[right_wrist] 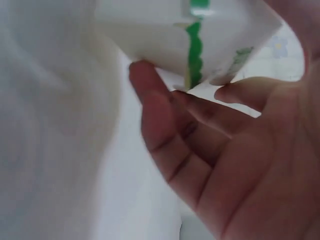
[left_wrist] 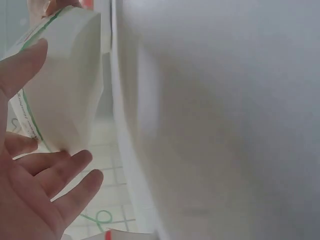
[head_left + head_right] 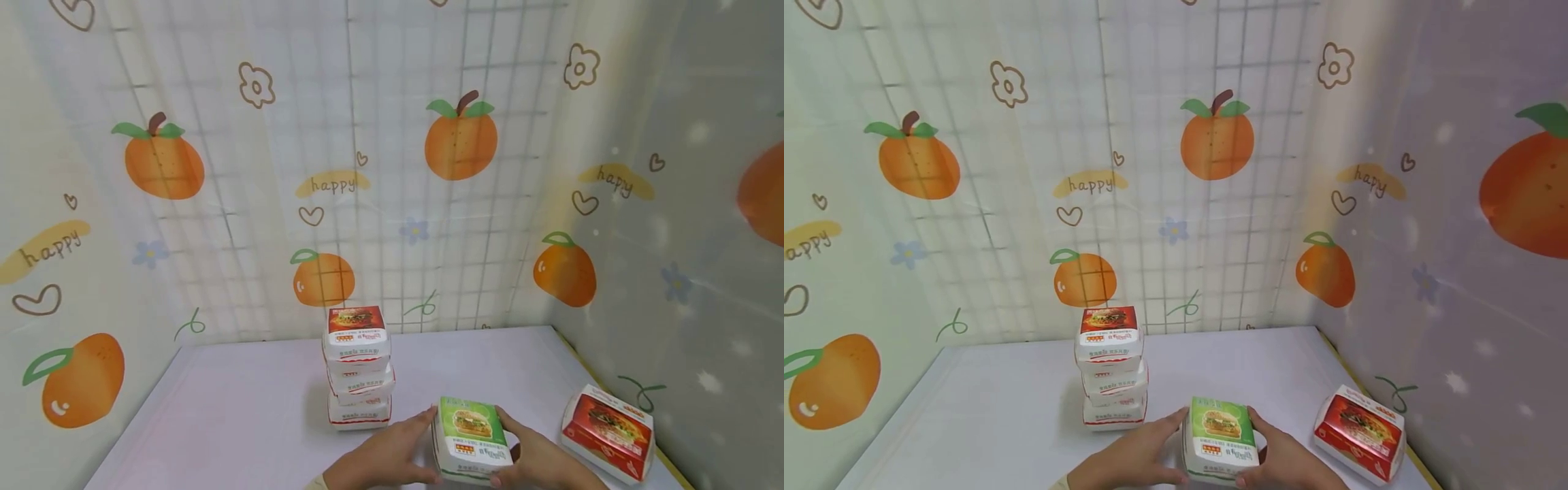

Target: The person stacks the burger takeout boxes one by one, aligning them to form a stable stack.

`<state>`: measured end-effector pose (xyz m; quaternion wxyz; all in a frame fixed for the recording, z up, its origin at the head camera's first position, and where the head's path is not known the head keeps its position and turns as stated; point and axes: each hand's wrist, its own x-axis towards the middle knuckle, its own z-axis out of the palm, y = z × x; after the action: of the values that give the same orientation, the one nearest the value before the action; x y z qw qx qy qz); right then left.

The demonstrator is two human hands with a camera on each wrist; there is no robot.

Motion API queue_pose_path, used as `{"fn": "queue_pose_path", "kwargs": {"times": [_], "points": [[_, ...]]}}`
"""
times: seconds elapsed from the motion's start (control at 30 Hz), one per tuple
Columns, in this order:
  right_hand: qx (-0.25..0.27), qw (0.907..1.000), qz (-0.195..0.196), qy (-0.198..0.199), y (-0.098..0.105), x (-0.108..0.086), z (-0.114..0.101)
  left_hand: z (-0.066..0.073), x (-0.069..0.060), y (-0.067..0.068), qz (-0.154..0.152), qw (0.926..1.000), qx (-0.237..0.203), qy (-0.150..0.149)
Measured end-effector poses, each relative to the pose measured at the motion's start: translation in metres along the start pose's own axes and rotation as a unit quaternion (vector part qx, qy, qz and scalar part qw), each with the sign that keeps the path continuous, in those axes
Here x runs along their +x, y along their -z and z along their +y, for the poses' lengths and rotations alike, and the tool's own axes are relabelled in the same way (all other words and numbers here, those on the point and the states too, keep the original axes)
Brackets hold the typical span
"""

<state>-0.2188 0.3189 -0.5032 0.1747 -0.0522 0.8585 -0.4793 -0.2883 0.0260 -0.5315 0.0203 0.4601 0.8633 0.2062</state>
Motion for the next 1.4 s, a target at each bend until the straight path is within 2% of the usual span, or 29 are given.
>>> {"fn": "queue_pose_path", "kwargs": {"times": [0.13,0.23,0.4,0.53,0.7,0.97,1.07,1.23,1.4], "points": [[-0.017,0.9993,0.03,-0.017,0.003,-0.001,-0.004,0.006,0.0,0.007,0.028,0.9995,-0.012,0.0],[-0.015,0.9991,0.04,0.003,0.007,-0.004,-0.011,0.013,-0.001,0.017,0.047,0.9988,-0.014,-0.002],[0.041,0.9948,0.048,0.079,0.013,-0.01,-0.025,0.029,-0.005,0.04,0.099,0.995,0.005,-0.009],[0.064,0.9838,0.086,0.144,0.014,-0.013,-0.035,0.038,-0.008,0.057,0.131,0.9911,0.02,0.006],[0.064,0.9708,0.128,0.192,0.013,-0.017,-0.045,0.043,-0.011,0.069,0.14,0.9898,-0.001,0.024],[0.119,0.9566,0.138,0.228,0.015,-0.021,-0.06,0.043,-0.014,0.087,0.155,0.9863,-0.049,0.029],[0.104,0.953,0.151,0.241,0.015,-0.018,-0.065,0.045,-0.017,0.096,0.16,0.9848,-0.061,0.032],[0.07,0.9431,0.176,0.273,0.014,-0.012,-0.077,0.05,-0.023,0.114,0.186,0.9802,-0.059,0.032],[0.082,0.9317,0.165,0.313,0.01,-0.006,-0.093,0.051,-0.029,0.128,0.193,0.9773,-0.073,0.05]]}}
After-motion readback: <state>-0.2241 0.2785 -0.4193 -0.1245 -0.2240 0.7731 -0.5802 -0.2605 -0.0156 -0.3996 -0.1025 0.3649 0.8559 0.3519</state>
